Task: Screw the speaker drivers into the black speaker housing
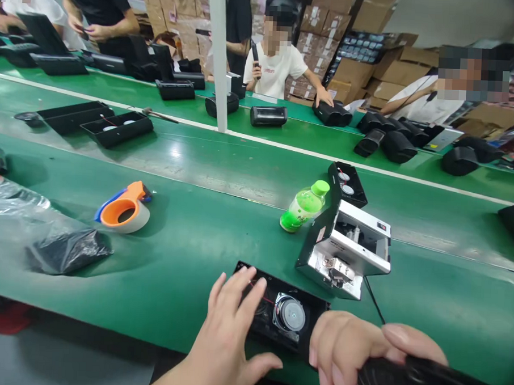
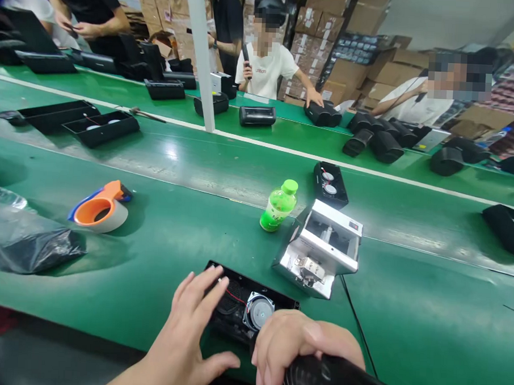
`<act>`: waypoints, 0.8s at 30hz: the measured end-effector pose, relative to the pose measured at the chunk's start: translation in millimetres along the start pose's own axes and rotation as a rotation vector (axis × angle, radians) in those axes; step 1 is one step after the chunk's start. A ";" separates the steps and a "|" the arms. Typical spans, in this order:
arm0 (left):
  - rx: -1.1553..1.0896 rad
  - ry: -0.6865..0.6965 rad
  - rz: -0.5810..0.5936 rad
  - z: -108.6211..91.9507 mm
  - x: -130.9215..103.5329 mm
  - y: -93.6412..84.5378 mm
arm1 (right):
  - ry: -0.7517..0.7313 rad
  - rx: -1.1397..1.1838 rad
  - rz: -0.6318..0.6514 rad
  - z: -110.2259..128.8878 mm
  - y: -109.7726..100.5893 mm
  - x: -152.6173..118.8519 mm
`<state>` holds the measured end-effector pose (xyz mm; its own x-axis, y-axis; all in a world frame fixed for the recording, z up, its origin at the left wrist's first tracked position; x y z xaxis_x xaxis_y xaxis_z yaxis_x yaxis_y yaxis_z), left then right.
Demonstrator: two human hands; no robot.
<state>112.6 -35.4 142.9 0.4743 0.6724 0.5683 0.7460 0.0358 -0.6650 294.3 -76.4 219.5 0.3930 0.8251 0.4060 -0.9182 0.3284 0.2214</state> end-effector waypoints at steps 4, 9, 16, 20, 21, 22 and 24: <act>-0.022 -0.115 0.020 42.6 -13.1 5.6 | -0.037 0.171 0.120 -23.5 8.1 -0.1; -0.273 -0.149 0.053 70.5 -21.5 19.9 | 0.009 0.117 0.115 -29.7 8.4 -1.5; -0.330 -0.205 0.058 76.7 -20.2 23.7 | 0.012 0.059 0.036 -36.9 -2.9 -6.6; -0.346 -0.201 0.053 76.7 -18.1 22.7 | 0.009 0.037 0.039 -33.4 1.4 -3.9; -0.349 -0.201 0.053 76.6 -17.7 22.5 | 0.026 0.032 0.044 -33.3 2.3 -3.5; -0.351 -0.202 0.052 76.4 -17.3 22.2 | 0.042 0.030 0.047 -33.4 2.6 -3.4; -0.351 -0.201 0.054 75.8 -16.7 21.9 | 0.068 0.032 0.050 -34.5 1.6 -4.2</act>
<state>85.5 10.1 82.1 0.4422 0.7987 0.4081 0.8534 -0.2346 -0.4655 289.5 -63.5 187.6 0.3419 0.8695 0.3564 -0.9340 0.2726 0.2310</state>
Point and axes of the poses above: each hand's wrist, its own x-axis towards the middle knuckle, its own y-axis out of the palm, z = x × y, the point moved 8 cm from there along x, towards the middle knuckle, and after that the axes turned 6 degrees about -z, right-handed, at the moved point
